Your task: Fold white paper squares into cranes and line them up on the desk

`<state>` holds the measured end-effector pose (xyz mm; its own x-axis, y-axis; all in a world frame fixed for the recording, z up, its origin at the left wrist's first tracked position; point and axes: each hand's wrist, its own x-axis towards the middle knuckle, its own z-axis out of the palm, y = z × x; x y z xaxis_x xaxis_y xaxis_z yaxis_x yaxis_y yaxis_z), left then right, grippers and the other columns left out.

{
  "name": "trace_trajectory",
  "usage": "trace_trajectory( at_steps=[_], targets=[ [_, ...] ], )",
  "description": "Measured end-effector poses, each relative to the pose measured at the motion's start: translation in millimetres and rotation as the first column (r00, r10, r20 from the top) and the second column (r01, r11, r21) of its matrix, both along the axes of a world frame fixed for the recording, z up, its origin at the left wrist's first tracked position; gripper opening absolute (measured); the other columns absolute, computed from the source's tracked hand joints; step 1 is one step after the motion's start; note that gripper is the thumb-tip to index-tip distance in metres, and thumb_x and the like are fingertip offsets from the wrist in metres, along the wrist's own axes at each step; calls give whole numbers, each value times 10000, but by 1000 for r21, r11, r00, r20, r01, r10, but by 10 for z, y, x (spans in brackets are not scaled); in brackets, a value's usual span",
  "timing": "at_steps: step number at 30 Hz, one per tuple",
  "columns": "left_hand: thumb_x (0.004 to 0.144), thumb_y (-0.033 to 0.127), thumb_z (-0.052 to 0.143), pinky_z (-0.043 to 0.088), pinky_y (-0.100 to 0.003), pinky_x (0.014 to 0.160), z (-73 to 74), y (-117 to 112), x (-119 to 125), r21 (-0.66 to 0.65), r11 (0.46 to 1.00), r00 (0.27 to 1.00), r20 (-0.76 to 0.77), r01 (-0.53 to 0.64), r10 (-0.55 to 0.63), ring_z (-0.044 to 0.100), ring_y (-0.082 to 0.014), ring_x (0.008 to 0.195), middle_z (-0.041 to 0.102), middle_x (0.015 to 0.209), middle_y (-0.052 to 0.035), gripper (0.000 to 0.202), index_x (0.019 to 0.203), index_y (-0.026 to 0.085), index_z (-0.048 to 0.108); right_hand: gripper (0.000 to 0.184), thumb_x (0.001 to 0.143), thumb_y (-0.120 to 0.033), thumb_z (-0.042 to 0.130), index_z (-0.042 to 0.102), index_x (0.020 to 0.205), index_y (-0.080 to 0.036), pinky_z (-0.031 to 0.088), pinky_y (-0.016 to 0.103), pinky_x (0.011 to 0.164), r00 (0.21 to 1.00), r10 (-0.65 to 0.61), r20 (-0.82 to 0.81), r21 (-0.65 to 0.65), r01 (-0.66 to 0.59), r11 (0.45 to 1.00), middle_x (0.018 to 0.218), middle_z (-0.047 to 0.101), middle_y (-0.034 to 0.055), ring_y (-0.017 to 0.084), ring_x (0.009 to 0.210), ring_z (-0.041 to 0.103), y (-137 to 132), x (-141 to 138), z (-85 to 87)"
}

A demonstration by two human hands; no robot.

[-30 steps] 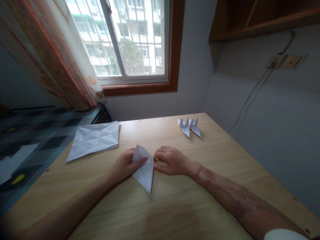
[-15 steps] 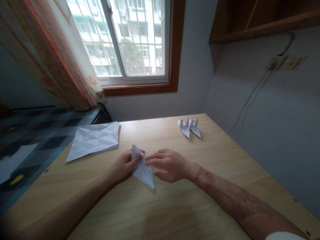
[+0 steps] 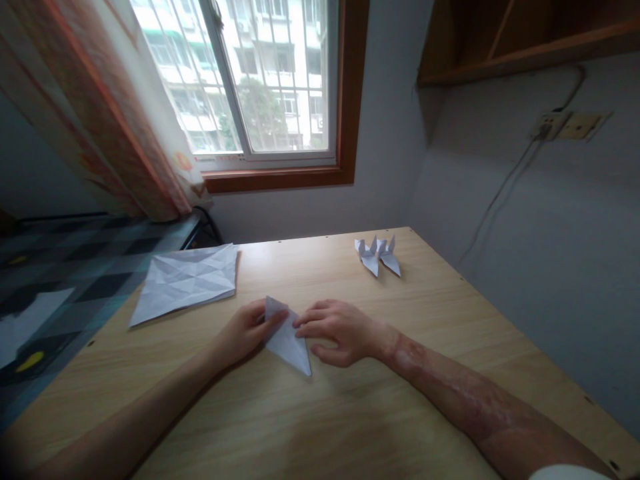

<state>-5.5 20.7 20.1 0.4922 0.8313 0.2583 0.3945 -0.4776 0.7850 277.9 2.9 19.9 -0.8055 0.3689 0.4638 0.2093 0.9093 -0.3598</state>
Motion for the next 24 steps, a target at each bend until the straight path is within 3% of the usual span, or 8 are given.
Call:
trace_trajectory(
  at_steps=[6, 8, 10, 12, 14, 16, 19, 24],
  targets=[
    [1007, 434, 756, 590, -305, 812, 0, 21, -6, -37, 989, 989, -29, 142, -143, 752, -225, 906, 820, 1001, -93, 315, 857, 170, 840, 235, 1008, -340, 773, 703, 1207, -236, 600, 431, 1016, 985, -113, -127, -5, 113, 994, 1226, 782, 113, 263, 1114, 739, 29, -9, -58],
    [978, 426, 789, 606, -324, 834, -49, 31, -8, -38, 992, 991, -52, 123, -125, 755, -235, 936, 811, 1044, -88, 258, 1017, 176, 834, 228, 1013, -341, 773, 701, 1205, -239, 599, 431, 1014, 990, -98, -99, 3, 99, 995, 1229, 785, 108, 263, 1122, 736, 42, -10, -74],
    [912, 399, 857, 621, -370, 917, -105, 38, -10, 16, 999, 998, -50, 46, -45, 758, -261, 1037, 791, 1193, -98, 467, 1317, 194, 748, 231, 1021, -320, 758, 702, 1229, -238, 596, 436, 1025, 995, -83, -60, 16, 85, 996, 1251, 785, 105, 263, 1138, 732, 47, -10, -81],
    [827, 354, 927, 609, -436, 1017, -138, 38, -12, 144, 988, 997, -45, -54, 62, 739, -288, 1134, 734, 1321, -119, 727, 1471, 213, 623, 254, 1025, -304, 746, 701, 1264, -230, 594, 440, 1031, 996, -83, -37, 24, 84, 996, 1270, 782, 108, 265, 1147, 730, 46, -7, -80],
    [798, 316, 945, 584, -478, 1079, -133, 27, -13, 297, 945, 985, -55, -138, 161, 711, -301, 1184, 686, 1360, -124, 708, 1421, 227, 620, 289, 1026, -298, 743, 697, 1302, -225, 595, 443, 1034, 996, -90, -24, 20, 91, 996, 1282, 780, 110, 267, 1150, 729, 42, -5, -75],
    [855, 300, 900, 567, -482, 1088, -98, 1, -9, 418, 895, 970, -106, -155, 218, 690, -302, 1190, 682, 1325, -110, 451, 1246, 238, 684, 316, 1028, -294, 741, 693, 1334, -229, 595, 446, 1043, 996, -88, -20, 13, 88, 996, 1294, 779, 110, 270, 1163, 729, 40, -2, -71],
    [1023, 298, 717, 564, -427, 994, -32, -52, 17, 459, 888, 944, -289, -10, 160, 696, -269, 1066, 737, 1134, -82, 65, 1015, 233, 720, 359, 1018, -284, 752, 684, 1367, -236, 593, 455, 1064, 996, -88, -16, 7, 88, 996, 1324, 773, 112, 277, 1189, 726, 40, 3, -72],
    [1104, 351, 578, 561, -385, 900, 69, -116, 46, 383, 917, 925, -378, 116, 41, 710, -258, 1013, 774, 1068, -86, 216, 1020, 232, 738, 318, 1001, -296, 780, 703, 1304, -238, 589, 458, 1070, 993, -121, -19, 26, 121, 992, 1341, 768, 111, 276, 1194, 726, 50, 7, -76]
  ],
)
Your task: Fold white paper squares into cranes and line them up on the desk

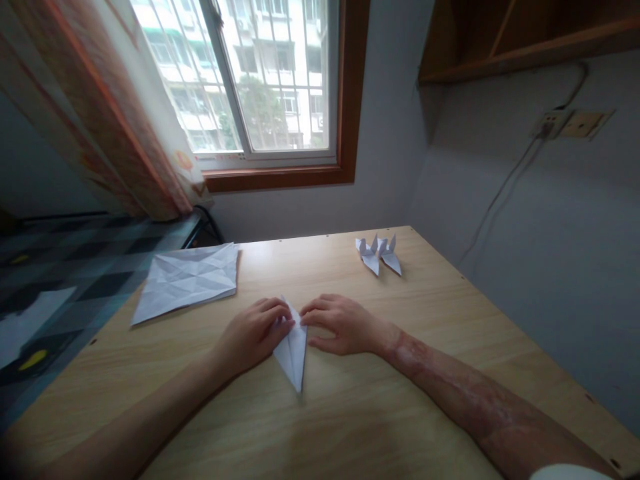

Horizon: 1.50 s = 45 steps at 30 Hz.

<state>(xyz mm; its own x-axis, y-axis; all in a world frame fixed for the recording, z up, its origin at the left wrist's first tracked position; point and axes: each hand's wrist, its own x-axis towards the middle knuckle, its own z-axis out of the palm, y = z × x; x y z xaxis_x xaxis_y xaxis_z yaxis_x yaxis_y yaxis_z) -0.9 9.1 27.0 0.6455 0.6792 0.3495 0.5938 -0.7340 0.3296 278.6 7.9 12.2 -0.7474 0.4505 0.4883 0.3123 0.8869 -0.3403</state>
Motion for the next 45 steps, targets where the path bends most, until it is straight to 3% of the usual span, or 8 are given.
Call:
trace_trajectory(
  at_steps=[8, 17, 24, 27, 31, 36, 41, 45],
  targets=[
    [705, 707, 940, 580, -445, 980, 111, 20, -115, -38, 941, 941, -19, 336, -337, 730, -343, 1089, 783, 1280, -149, 762, 1275, 240, 747, 184, 1039, -377, 758, 747, 1164, -243, 597, 447, 1012, 996, -86, -19, 37, 87, 996, 1220, 804, 88, 261, 1104, 743, 28, -2, -36],
    [588, 743, 985, 581, -499, 1101, 211, 20, -123, -69, 886, 885, -55, 459, -463, 754, -396, 1186, 763, 1379, -183, 1003, 1425, 262, 713, 170, 1017, -336, 771, 736, 1151, -237, 599, 443, 1024, 994, -107, -34, 16, 107, 994, 1229, 793, 96, 263, 1118, 739, 24, 6, -32],
    [1007, 367, 714, 636, -440, 970, -20, 13, -133, 177, 898, 914, -143, 402, -380, 818, -326, 1075, 833, 1263, -142, 317, 1278, 217, 783, 129, 1034, -318, 742, 729, 1136, -239, 598, 440, 991, 992, -117, -40, 3, 117, 993, 1200, 792, 93, 267, 1094, 727, 25, -3, -41],
    [1057, 257, 618, 628, -382, 935, -39, -19, -127, 166, 930, 943, -114, 328, -313, 819, -280, 1056, 844, 1241, -109, 262, 1246, 234, 798, 107, 1078, -279, 663, 714, 1160, -233, 582, 443, 1008, 992, -115, -53, -30, 114, 993, 1203, 788, 93, 267, 1105, 716, 10, -1, -10],
    [1117, 326, 569, 601, -280, 792, -9, -25, -92, -91, 989, 980, 168, 120, -104, 787, -199, 898, 849, 1110, -88, 270, 1102, 218, 816, 216, 1117, -232, 527, 679, 1270, -219, 565, 455, 1014, 980, -127, -152, -97, 113, 989, 1191, 784, 109, 276, 1102, 707, -10, 23, 27],
    [1067, 583, 621, 587, -275, 648, -16, 64, -51, -543, 831, 843, 499, 124, 200, 722, -200, 723, 802, 827, -57, 457, 971, 165, 778, 317, 1083, -358, 655, 650, 1359, -202, 566, 446, 997, 969, -189, -159, -147, 166, 975, 1217, 776, 131, 302, 1132, 715, 6, 37, 20],
    [966, 649, 744, 588, -312, 755, -30, 65, 3, -665, 709, 809, 538, 235, 237, 731, -237, 868, 791, 911, -57, 485, 1000, 167, 783, 341, 1133, -448, 579, 678, 1343, -198, 556, 448, 997, 980, -149, -135, -169, 126, 978, 1197, 786, 140, 301, 1119, 713, 29, 50, 15],
    [979, 613, 743, 456, -250, 641, -48, 38, 33, -660, 733, 876, 438, 162, 200, 617, -165, 730, 700, 800, -7, 449, 963, 164, 750, 263, 1125, -397, 599, 692, 1297, -221, 540, 432, 990, 969, -197, -151, -191, 167, 967, 1185, 790, 109, 281, 1102, 714, 44, 46, -18]
  ],
)
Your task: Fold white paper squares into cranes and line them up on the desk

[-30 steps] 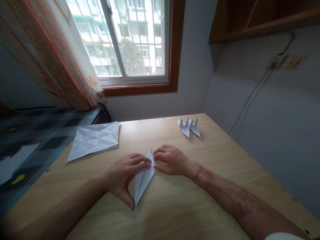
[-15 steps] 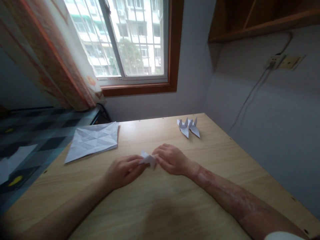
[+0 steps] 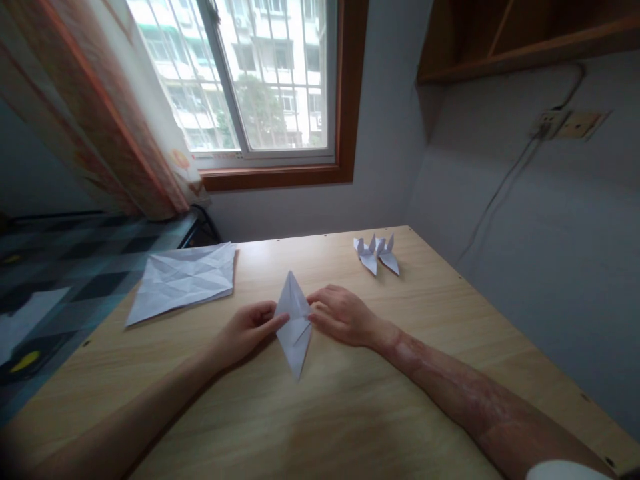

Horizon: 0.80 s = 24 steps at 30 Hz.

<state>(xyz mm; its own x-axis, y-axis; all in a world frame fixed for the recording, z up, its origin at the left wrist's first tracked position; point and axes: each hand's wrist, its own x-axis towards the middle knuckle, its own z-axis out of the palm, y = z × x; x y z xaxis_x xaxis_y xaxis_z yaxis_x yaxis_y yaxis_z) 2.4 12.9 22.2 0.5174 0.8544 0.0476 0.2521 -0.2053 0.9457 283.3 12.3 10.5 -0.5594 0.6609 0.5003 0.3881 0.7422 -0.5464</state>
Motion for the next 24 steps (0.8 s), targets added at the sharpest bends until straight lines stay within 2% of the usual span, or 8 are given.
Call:
trace_trajectory(
  at_steps=[3, 5, 8, 10, 11, 15, 19, 24],
  targets=[
    [964, 529, 785, 393, -237, 607, -47, 14, -6, 107, 993, 997, -42, -58, 63, 546, -137, 662, 622, 751, 47, 424, 1200, 187, 703, 117, 1043, -335, 733, 703, 1082, -230, 537, 411, 928, 989, -142, 32, 50, 140, 989, 1035, 768, 75, 269, 1001, 701, 22, -19, -41],
    [912, 472, 844, 403, -240, 613, -82, 30, -16, 202, 973, 990, -59, -114, 129, 549, -136, 669, 632, 808, 49, 529, 1322, 206, 641, 181, 992, -365, 806, 685, 1009, -231, 540, 411, 894, 980, -188, 60, 78, 183, 980, 995, 740, 72, 273, 969, 688, 32, -24, -61],
    [871, 418, 870, 440, -256, 641, -98, 46, -27, 318, 938, 978, -107, -135, 177, 586, -146, 722, 694, 961, -4, 530, 1304, 208, 647, 437, 939, -469, 870, 662, 1236, -225, 563, 438, 914, 982, -186, 45, 81, 182, 980, 1107, 738, 96, 293, 1015, 700, 24, -20, -67],
    [927, 403, 805, 426, -261, 631, -82, 48, -32, 362, 926, 971, -160, -108, 175, 570, -148, 704, 687, 903, -7, 342, 1181, 199, 703, 617, 926, -481, 878, 594, 1411, -227, 569, 472, 987, 987, -159, 36, 108, 154, 982, 1237, 730, 123, 316, 1112, 702, 8, -18, -60],
    [959, 395, 763, 418, -263, 627, -72, 48, -34, 372, 924, 969, -184, -88, 166, 563, -150, 693, 671, 850, -1, 258, 1119, 197, 721, 622, 933, -445, 869, 580, 1441, -235, 564, 485, 1025, 988, -147, 42, 129, 141, 982, 1292, 720, 130, 324, 1164, 694, 1, -18, -57],
    [987, 363, 703, 426, -268, 626, -86, 63, -51, 365, 926, 969, -180, -94, 169, 582, -158, 695, 653, 803, 13, 177, 1066, 205, 682, 365, 934, -175, 767, 665, 1277, -252, 555, 481, 1062, 983, -166, 76, 160, 152, 975, 1301, 724, 109, 311, 1201, 678, 1, -22, -61],
    [915, 324, 758, 443, -276, 623, -165, 81, -74, 378, 904, 944, -171, -201, 282, 597, -162, 682, 635, 813, 39, 256, 1046, 232, 559, 173, 927, -111, 734, 689, 1028, -244, 559, 451, 993, 974, -208, 87, 142, 194, 971, 1128, 749, 77, 286, 1092, 683, 31, -15, -77],
    [890, 209, 709, 465, -323, 708, -139, 40, -55, 616, 762, 859, -265, -198, 438, 630, -201, 762, 652, 840, 20, 178, 1029, 240, 602, 126, 960, -140, 738, 693, 1023, -240, 550, 445, 1008, 972, -209, 103, 141, 194, 971, 1139, 758, 74, 281, 1098, 679, 54, -15, -85]
  ],
)
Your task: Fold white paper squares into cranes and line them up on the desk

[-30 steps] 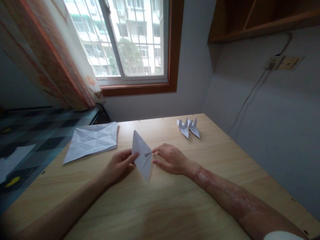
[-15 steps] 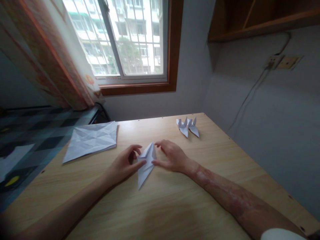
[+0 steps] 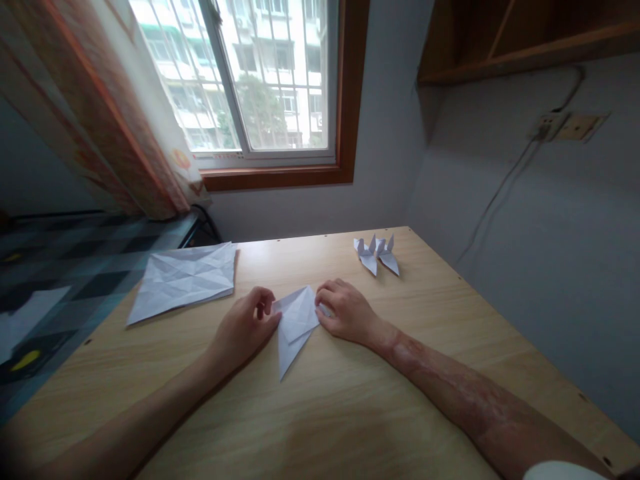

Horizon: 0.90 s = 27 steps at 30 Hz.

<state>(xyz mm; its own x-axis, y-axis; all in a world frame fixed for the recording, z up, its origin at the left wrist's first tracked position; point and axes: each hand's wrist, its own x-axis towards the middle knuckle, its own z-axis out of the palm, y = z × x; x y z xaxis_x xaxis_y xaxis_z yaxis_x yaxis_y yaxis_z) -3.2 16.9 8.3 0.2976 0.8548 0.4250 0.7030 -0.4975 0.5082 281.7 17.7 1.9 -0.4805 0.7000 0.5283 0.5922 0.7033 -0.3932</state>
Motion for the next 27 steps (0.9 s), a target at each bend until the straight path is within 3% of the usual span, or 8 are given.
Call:
trace_trajectory(
  at_steps=[3, 6, 9, 11, 15, 20, 27],
  targets=[
    [949, 159, 620, 507, -388, 851, 53, -29, 22, 100, 991, 987, -146, 86, -71, 684, -235, 870, 715, 899, -17, 133, 1038, 239, 678, 163, 956, -139, 745, 690, 1070, -242, 554, 440, 1020, 1000, 6, -7, -18, -6, 1000, 1166, 758, 76, 279, 1118, 683, 6, -2, -8],
    [1038, 195, 552, 524, -430, 936, 99, -54, 41, 98, 976, 957, -239, 192, -164, 719, -257, 976, 766, 1041, -62, 171, 1024, 235, 718, 171, 947, -141, 751, 679, 1062, -247, 557, 442, 1028, 1000, 11, -9, -27, -11, 1000, 1166, 759, 73, 280, 1124, 686, 10, 1, -18],
    [1051, 338, 645, 540, -455, 966, 130, -83, 61, 87, 972, 945, -268, 218, -188, 735, -276, 1020, 782, 1116, -72, 127, 1051, 240, 725, 175, 940, -153, 751, 668, 1061, -247, 562, 454, 1029, 1000, 0, -16, -33, -1, 999, 1167, 760, 79, 288, 1123, 689, 11, 7, -34],
    [999, 440, 748, 544, -479, 993, 135, -94, 69, 82, 968, 935, -288, 239, -207, 739, -297, 1058, 784, 1167, -76, 212, 1079, 245, 723, 249, 934, -183, 764, 662, 1155, -239, 567, 466, 1037, 999, -34, -42, -43, 32, 999, 1195, 754, 97, 298, 1137, 692, 14, 12, -51],
    [985, 440, 780, 551, -481, 1039, 107, -83, 62, 42, 948, 917, -268, 316, -294, 739, -299, 1153, 784, 1278, -74, 270, 1172, 257, 712, 495, 929, -332, 825, 617, 1357, -198, 553, 513, 1090, 991, -130, -40, -53, 128, 990, 1297, 729, 148, 336, 1213, 680, 30, 27, -82],
    [1016, 358, 733, 549, -470, 1089, 92, -56, 46, 37, 938, 923, -197, 344, -330, 742, -278, 1213, 794, 1322, -60, 236, 1234, 270, 707, 361, 943, -393, 835, 671, 1213, -219, 528, 510, 1098, 988, -148, 33, -34, 149, 988, 1293, 731, 129, 332, 1214, 670, 32, 34, -71],
    [1084, 294, 605, 565, -472, 1057, 94, -68, 56, 27, 928, 908, -217, 373, -358, 765, -275, 1156, 825, 1260, -70, 176, 1183, 263, 747, 346, 934, -397, 850, 648, 1151, -217, 507, 486, 1021, 982, -173, 74, 4, 174, 985, 1202, 746, 119, 326, 1130, 675, -10, 10, -31]
  ],
)
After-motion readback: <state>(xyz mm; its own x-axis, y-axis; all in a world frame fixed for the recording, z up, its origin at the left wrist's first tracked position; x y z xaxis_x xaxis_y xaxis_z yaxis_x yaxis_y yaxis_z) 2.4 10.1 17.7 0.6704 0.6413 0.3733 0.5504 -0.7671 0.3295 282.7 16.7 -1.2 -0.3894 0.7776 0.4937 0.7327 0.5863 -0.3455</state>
